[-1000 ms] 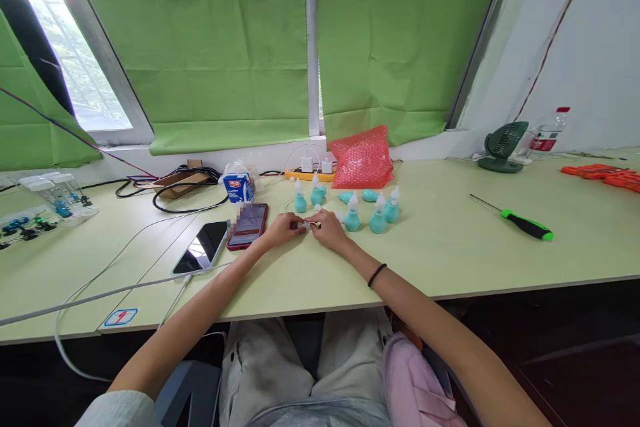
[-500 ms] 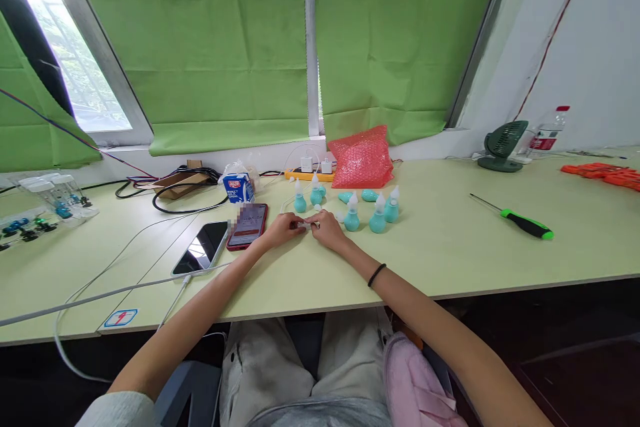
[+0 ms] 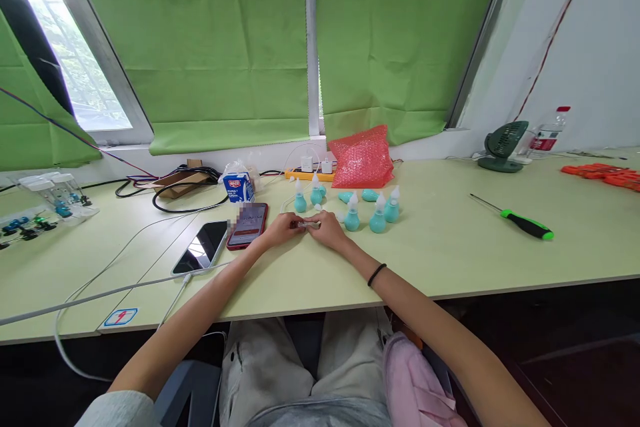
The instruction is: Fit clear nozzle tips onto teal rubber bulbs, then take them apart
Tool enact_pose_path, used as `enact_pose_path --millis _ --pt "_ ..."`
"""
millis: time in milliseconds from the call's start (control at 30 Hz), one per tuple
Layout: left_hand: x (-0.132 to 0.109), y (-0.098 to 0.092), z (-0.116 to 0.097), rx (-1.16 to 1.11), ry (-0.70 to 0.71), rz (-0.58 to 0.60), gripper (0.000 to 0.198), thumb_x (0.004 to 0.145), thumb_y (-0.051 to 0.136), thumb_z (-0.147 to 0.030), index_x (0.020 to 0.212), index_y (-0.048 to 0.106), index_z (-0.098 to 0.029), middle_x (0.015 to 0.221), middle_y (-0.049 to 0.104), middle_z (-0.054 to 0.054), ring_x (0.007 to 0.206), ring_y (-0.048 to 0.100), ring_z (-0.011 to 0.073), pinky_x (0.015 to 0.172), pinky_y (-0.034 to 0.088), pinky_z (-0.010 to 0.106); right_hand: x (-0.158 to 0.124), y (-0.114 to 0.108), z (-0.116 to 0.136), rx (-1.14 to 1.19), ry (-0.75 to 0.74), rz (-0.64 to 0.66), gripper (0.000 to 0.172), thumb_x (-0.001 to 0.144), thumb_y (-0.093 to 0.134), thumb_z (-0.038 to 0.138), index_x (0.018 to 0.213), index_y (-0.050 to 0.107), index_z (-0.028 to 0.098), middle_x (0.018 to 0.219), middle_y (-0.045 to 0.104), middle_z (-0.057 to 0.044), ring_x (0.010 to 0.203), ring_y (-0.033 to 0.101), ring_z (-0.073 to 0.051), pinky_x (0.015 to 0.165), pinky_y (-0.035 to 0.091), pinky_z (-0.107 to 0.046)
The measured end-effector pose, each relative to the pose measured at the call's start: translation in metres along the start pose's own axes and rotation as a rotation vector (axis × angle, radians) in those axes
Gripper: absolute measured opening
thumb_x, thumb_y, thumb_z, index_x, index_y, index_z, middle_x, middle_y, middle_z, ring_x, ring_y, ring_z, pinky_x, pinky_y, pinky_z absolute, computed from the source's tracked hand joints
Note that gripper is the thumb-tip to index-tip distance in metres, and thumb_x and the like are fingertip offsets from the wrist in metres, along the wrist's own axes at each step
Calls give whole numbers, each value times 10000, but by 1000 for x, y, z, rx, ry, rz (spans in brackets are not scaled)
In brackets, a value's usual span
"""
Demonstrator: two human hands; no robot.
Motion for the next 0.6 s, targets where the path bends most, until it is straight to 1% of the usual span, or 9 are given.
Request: enact_pose_path --millis 167,333,433,533,600 --pt "0 1 2 3 -10 10 267 718 512 -258 914 657 -148 723 620 37 622 520 128 580 368 216 3 3 -5 32 62 52 258 654 540 134 858 689 184 834 683 -52 722 626 -171 628 503 -258" --pt "1 2 5 -11 -6 8 292 725 509 -269 955 647 -153 749 625 40 647 533 133 607 383 220 2 4 -10 30 91 42 255 624 557 127 829 697 183 821 685 -55 775 621 -203 649 496 -281" --pt "0 2 4 -19 -3 6 283 720 520 -263 951 650 -162 749 624 36 653 532 133 608 380 220 1 4 -8 46 95 42 225 629 580 159 818 699 180 789 689 -51 735 623 -196 630 495 -276" --pt "0 0 0 -25 0 -13 241 713 535 -239 904 663 -167 721 611 23 640 520 124 596 376 215 2 2 -7 222 148 21 198 630 621 235 797 700 165 765 690 -53 700 626 -185 625 502 -272" --pt "-1 -3 -3 -41 -2 -66 228 704 553 -231 894 663 -169 735 599 23 648 514 121 598 383 215 4 1 -8 373 202 -5 270 627 638 286 855 686 150 806 687 -62 714 626 -181 622 512 -272"
Point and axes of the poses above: each hand's wrist, its own x-axis towards the middle knuckle, its own y-axis out of the palm, z = x × y, the point moved 4 cm from there along x, towards the middle knuckle
